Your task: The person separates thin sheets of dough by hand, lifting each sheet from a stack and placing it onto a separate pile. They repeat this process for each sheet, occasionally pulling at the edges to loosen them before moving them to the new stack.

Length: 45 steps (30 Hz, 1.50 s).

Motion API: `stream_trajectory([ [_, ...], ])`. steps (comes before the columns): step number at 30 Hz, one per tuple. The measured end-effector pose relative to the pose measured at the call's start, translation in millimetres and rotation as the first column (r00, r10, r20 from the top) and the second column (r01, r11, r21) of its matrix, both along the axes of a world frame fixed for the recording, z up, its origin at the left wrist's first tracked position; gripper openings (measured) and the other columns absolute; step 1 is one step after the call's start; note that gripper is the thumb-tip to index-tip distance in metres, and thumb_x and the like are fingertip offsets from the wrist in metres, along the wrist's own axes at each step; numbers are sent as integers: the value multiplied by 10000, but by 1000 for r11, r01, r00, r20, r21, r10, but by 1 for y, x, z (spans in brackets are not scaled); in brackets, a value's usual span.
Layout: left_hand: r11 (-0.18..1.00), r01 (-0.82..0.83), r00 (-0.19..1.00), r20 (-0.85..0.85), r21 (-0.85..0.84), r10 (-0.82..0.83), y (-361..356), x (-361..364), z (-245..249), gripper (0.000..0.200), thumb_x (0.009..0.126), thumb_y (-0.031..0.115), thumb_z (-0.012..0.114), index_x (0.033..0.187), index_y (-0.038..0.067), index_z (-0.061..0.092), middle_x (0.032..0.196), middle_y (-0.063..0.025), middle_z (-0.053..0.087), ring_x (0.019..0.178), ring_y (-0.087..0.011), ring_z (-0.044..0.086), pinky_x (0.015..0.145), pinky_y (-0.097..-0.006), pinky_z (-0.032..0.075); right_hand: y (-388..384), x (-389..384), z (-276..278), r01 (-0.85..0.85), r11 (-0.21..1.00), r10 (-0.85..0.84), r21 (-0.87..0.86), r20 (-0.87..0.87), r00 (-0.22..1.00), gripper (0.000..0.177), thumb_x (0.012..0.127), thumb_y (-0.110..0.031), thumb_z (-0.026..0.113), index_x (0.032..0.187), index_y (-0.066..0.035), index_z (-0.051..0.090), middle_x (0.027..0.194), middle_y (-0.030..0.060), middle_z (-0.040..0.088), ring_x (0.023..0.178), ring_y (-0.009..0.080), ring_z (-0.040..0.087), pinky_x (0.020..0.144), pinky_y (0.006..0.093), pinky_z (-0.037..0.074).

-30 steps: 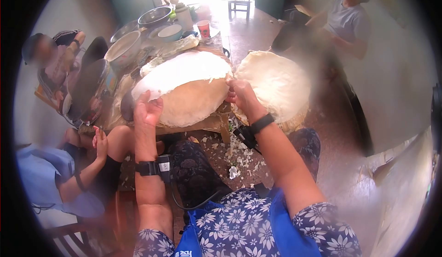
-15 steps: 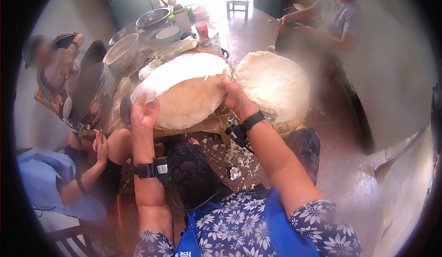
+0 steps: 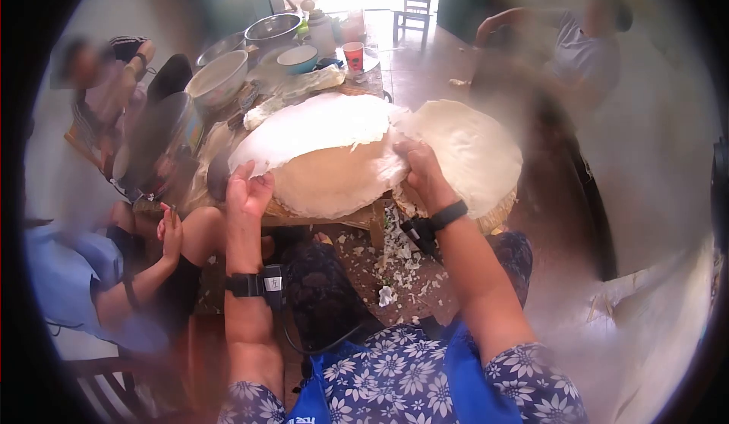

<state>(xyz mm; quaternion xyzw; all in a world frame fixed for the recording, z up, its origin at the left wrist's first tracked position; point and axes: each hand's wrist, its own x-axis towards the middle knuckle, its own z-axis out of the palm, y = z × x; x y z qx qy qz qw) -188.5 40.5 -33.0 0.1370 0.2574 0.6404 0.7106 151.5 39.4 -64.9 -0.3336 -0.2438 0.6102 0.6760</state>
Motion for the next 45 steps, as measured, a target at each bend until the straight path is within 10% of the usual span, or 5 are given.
stream_trajectory([
  [8,1000,-1,999,-41,3,1,-9,8,-3,278,809,35,529,1080,96,517,990,-47,606,869,-203,598,650,-331,509,-37,70,76,-156,871,-264,465,713,650,196,762,8,554,953,46,577,868,126,625,748,220,619,710,335,514],
  [30,994,-57,959,-281,-93,29,-44,53,-64,172,744,50,569,912,57,533,846,-81,579,716,-241,580,575,-392,476,-56,0,343,-530,837,93,140,917,389,242,725,-42,582,952,39,601,844,89,632,690,162,627,652,279,513],
  [36,994,-75,976,-211,-79,57,-47,48,-58,179,766,51,565,942,56,534,845,-82,595,698,-223,594,565,-369,487,-13,-12,333,-735,455,-746,502,665,-8,217,764,-56,593,942,69,595,891,142,634,780,212,628,694,290,518],
  [41,985,-146,978,-161,-90,130,-45,37,-60,208,780,59,555,985,73,520,832,-58,576,681,-196,569,579,-364,478,20,-30,234,-332,923,227,192,425,876,219,786,-37,562,973,74,587,907,144,636,809,234,624,757,316,514],
  [45,993,-119,982,-149,3,118,-50,29,-63,153,826,48,506,974,86,495,883,-51,565,751,-204,567,640,-375,477,22,-33,98,-149,987,127,58,283,951,320,788,-29,555,1085,88,524,1002,157,615,875,250,614,786,328,515],
])
